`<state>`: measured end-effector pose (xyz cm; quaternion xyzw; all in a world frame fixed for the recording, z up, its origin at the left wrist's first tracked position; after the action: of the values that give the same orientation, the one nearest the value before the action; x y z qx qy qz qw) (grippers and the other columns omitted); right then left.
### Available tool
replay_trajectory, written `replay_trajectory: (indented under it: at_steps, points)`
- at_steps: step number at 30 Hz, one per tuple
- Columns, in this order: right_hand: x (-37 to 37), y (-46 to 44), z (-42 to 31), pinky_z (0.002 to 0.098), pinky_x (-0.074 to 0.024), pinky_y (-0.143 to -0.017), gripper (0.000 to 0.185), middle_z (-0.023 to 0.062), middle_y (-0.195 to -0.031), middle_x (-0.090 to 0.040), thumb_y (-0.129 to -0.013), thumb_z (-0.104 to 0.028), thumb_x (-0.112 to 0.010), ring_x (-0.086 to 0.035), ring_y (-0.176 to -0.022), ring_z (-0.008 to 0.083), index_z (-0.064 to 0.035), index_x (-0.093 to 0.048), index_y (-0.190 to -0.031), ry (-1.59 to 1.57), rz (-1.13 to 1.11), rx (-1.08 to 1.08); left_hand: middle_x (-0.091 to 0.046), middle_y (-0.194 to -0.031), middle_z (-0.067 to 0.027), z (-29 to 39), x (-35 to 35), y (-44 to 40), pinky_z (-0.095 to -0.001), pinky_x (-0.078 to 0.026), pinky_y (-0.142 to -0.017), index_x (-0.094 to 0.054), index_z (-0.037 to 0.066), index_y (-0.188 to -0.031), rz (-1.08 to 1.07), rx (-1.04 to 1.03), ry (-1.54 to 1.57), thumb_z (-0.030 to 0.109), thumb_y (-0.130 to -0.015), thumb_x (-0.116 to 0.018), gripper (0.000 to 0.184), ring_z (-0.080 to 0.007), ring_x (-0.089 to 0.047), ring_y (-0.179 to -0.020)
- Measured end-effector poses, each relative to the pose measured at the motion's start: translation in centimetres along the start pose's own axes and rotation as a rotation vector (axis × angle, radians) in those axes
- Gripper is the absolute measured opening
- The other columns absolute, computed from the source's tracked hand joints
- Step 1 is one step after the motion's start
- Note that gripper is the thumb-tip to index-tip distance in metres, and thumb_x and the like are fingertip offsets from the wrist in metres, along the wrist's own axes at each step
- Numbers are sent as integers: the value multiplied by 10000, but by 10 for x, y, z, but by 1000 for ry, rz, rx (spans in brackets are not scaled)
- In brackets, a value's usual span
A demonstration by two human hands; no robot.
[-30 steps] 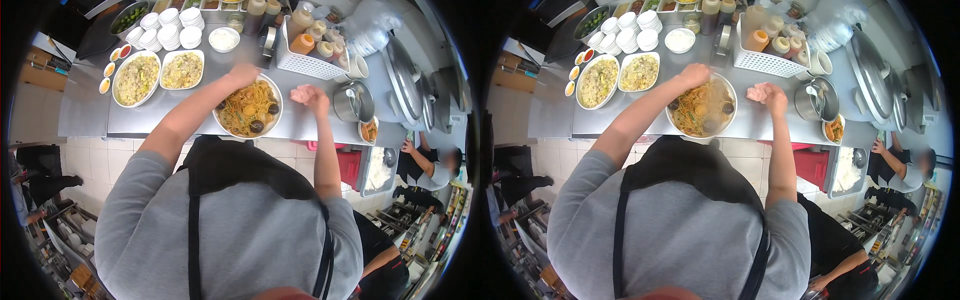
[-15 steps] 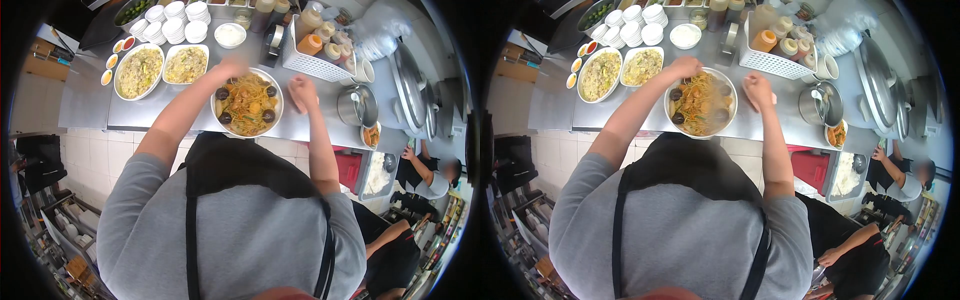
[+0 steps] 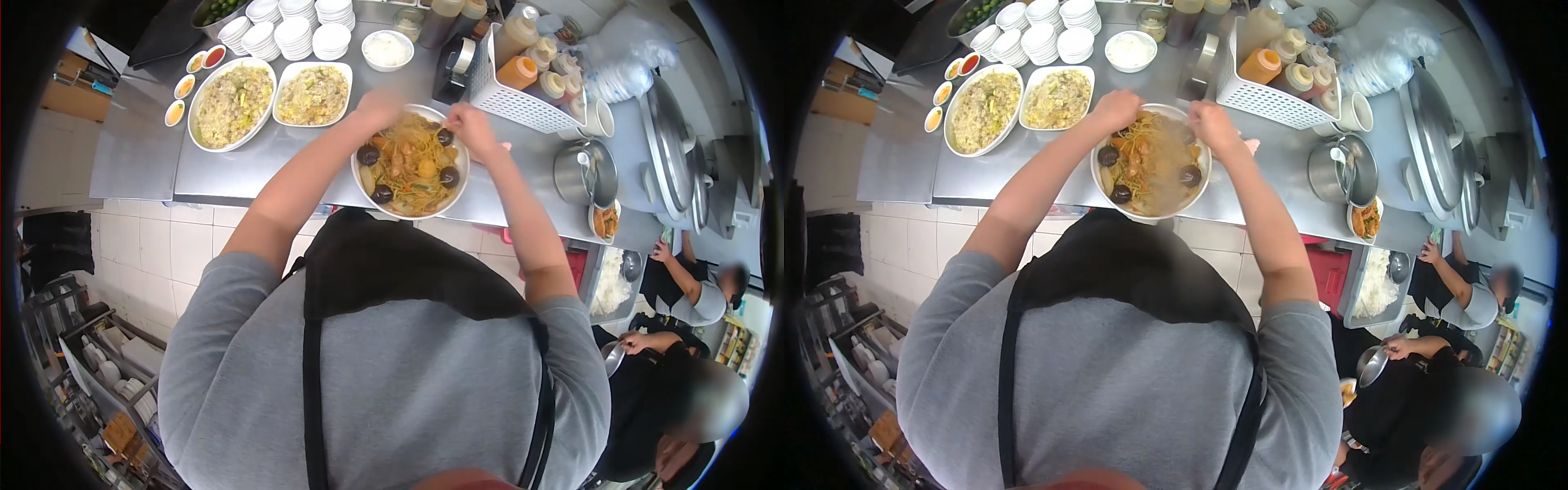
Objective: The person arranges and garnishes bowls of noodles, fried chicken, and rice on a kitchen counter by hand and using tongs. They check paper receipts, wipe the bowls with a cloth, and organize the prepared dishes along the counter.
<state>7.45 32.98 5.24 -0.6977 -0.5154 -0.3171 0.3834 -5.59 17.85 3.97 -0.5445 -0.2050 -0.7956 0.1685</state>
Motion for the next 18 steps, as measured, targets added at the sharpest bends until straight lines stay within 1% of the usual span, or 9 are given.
replay_trajectory:
  at_steps: [1,3,4,6,7,10,13,15,18]
  points:
    - [5,-1,3,349,-448,-627,55,148,-720,-567,-673,-58,-609,-567,-671,289,-27,-581,-709,2,1,2,-615,-846,-140,-3,0,7,-412,-484,-694,-623,133,-922,3,-1,0,174,-798,-502,179,-313,-594,-801]
    - [14,-4,9,367,-441,-626,56,135,-731,-553,-664,-48,-604,-553,-688,305,-24,-571,-702,-48,-163,-192,-615,-813,-150,-13,-9,18,-412,-487,-677,-618,106,-916,33,35,-31,148,-787,-501,179,-315,-600,-770]
    - [11,-8,5,367,-441,-626,56,135,-731,-553,-664,-48,-604,-553,-688,305,-24,-571,-702,-47,-165,-192,-615,-813,-150,-17,-13,20,-412,-487,-677,-618,106,-916,33,35,-30,148,-787,-501,179,-315,-600,-770]
    - [0,-22,-8,362,-437,-623,61,125,-725,-557,-667,-57,-613,-549,-688,300,-25,-572,-700,-135,-95,14,-614,-774,-155,-22,-17,26,-409,-488,-666,-613,88,-902,60,57,-34,153,-792,-501,170,-313,-604,-744]
    - [-8,-27,-14,352,-445,-638,60,107,-747,-548,-678,-66,-612,-549,-708,285,-36,-570,-709,-80,-141,112,-614,-774,-155,-23,-18,28,-409,-488,-666,-613,88,-902,57,60,-33,153,-792,-501,170,-313,-604,-744]
    - [-15,-28,-27,359,-452,-665,57,82,-786,-528,-685,-68,-606,-549,-736,270,-55,-563,-719,46,-108,236,-621,-865,-173,-22,-7,38,-389,-489,-720,-643,33,-828,15,114,17,138,-770,-492,193,-311,-607,-826]
    - [-11,-16,-24,350,-460,-687,63,51,-824,-508,-696,-70,-593,-541,-797,232,-82,-562,-750,206,-111,299,-621,-857,-181,-28,-10,44,-388,-489,-719,-646,28,-826,33,99,32,146,-770,-494,200,-312,-609,-818]
    - [-3,-7,-30,341,-462,-695,83,43,-832,-508,-703,-64,-579,-537,-821,217,-95,-573,-780,286,-106,346,-611,-773,-160,-34,-15,45,-417,-481,-656,-596,64,-905,80,70,-8,179,-824,-476,185,-305,-602,-741]
    - [7,4,-34,321,-467,-716,202,35,-852,-510,-708,-38,-544,-524,-869,200,-123,-579,-888,446,-130,370,-610,-784,-167,-34,-13,48,-423,-479,-664,-593,56,-909,48,103,47,177,-827,-472,190,-308,-598,-761]
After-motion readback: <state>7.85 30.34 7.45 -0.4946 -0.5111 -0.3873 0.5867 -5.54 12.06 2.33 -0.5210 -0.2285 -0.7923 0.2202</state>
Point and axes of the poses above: each hand's wrist, its own y-axis away from the middle knuckle, its own x-axis out of the back of the hand, z = x × y, the point moved 3 cm from there along -y, towards the middle knuckle
